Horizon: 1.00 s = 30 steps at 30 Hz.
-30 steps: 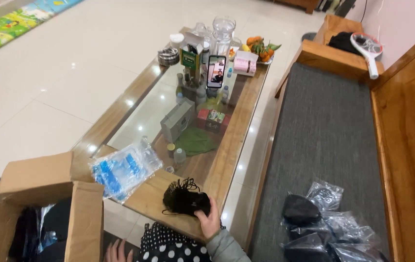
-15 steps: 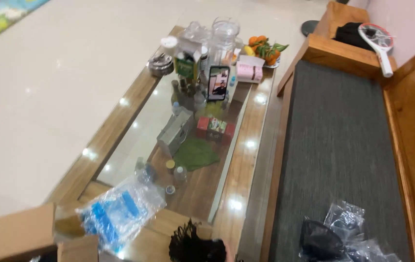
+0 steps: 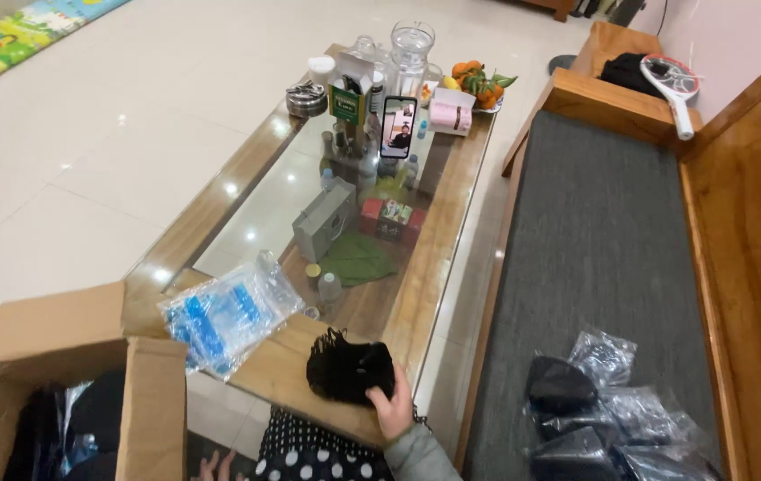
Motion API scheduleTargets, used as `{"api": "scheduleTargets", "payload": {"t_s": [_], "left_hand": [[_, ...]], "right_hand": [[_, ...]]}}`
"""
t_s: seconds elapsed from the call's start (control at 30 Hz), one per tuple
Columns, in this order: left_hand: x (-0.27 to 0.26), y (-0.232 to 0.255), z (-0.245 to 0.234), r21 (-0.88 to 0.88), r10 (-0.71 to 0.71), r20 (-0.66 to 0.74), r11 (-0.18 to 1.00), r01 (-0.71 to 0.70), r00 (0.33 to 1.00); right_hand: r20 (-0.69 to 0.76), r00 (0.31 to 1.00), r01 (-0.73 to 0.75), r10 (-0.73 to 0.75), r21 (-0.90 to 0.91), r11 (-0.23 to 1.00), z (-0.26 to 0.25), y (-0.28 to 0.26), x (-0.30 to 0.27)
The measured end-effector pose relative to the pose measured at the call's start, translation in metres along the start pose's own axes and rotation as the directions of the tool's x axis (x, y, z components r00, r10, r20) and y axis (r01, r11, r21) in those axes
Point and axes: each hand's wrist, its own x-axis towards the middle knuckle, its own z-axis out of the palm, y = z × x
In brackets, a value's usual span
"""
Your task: Inspecting and packing black fabric masks into a cardboard box and plastic bags
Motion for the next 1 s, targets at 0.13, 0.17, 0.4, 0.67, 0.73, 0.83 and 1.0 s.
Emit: {"api": "scheduleTargets", "payload": {"t_s": [0.13,0.17,0.4,0.67,0.73,0.83,1.0], "left_hand": [[0.003,0.058,-0.038,-0.389,-0.272,0.182,0.862,0.324,0.945],[0.001,0.08,-0.049,-0.392,-0.298,0.145,0.858,0.331,0.943],[0.035,0.24,-0.181,-0.495,0.494,-0.306,0.648,-0.579,0.814],[0.092,0.273,-0.166,-0.258,0.767,0.117,0.637,-0.726,0.631],[0.088,0.272,-0.172,-0.319,0.759,0.125,0.641,-0.698,0.639],[0.088,0.279,-0.184,-0.369,0.783,-0.013,0.575,-0.73,0.622],[0.084,0.266,-0.157,-0.252,0.757,-0.036,0.624,-0.739,0.652]], "right_hand": [[-0.047,0.999,0.01,-0.012,-0.039,0.999,0.0,0.004,-0.003],[-0.001,0.996,0.089,-0.089,-0.008,0.996,0.002,-0.03,-0.008],[0.064,0.988,0.148,-0.143,-0.089,0.985,0.007,-0.033,-0.023],[0.112,0.989,0.107,-0.101,-0.052,0.993,0.013,-0.038,-0.028],[0.114,0.988,0.112,-0.103,-0.067,0.992,0.014,-0.044,-0.031],[0.102,0.989,0.114,-0.109,-0.041,0.993,0.012,-0.053,-0.025],[0.116,0.988,0.107,-0.105,-0.005,0.994,0.01,-0.05,-0.025]]}}
